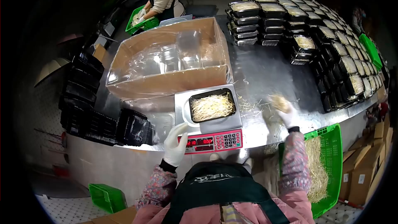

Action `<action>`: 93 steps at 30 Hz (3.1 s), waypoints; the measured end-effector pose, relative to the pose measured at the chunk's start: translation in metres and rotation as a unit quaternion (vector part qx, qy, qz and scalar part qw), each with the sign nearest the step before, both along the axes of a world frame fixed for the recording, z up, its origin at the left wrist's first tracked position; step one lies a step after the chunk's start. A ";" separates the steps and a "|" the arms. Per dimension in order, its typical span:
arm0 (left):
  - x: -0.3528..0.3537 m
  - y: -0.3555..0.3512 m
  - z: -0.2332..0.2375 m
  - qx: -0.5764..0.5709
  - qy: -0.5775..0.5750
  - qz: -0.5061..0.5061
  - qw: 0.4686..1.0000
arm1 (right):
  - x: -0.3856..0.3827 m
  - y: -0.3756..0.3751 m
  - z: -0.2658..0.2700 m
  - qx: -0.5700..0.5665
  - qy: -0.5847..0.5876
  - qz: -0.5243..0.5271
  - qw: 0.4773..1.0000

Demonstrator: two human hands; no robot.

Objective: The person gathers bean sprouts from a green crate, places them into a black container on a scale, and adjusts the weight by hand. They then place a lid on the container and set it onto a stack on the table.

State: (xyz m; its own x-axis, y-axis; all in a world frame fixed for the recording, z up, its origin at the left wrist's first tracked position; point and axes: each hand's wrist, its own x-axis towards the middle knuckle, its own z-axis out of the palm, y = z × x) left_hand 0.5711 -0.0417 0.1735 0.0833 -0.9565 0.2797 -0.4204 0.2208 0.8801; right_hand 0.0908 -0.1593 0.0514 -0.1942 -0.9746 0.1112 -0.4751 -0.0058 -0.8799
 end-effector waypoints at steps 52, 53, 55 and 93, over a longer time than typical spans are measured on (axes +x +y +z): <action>-0.033 -0.120 -0.065 -0.110 -0.244 0.004 0.963 | 0.099 -0.070 0.106 0.063 -0.152 0.207 0.965; -0.029 -0.120 -0.070 -0.087 -0.136 0.009 0.987 | 0.117 -0.067 0.126 0.064 -0.175 0.224 0.957; -0.028 -0.121 -0.075 -0.084 0.031 0.004 0.996 | 0.152 -0.065 0.151 0.004 -0.138 0.301 0.944; -0.050 -0.138 -0.044 -0.046 -0.376 -0.159 0.912 | 0.200 -0.068 0.102 -0.016 0.396 0.375 0.838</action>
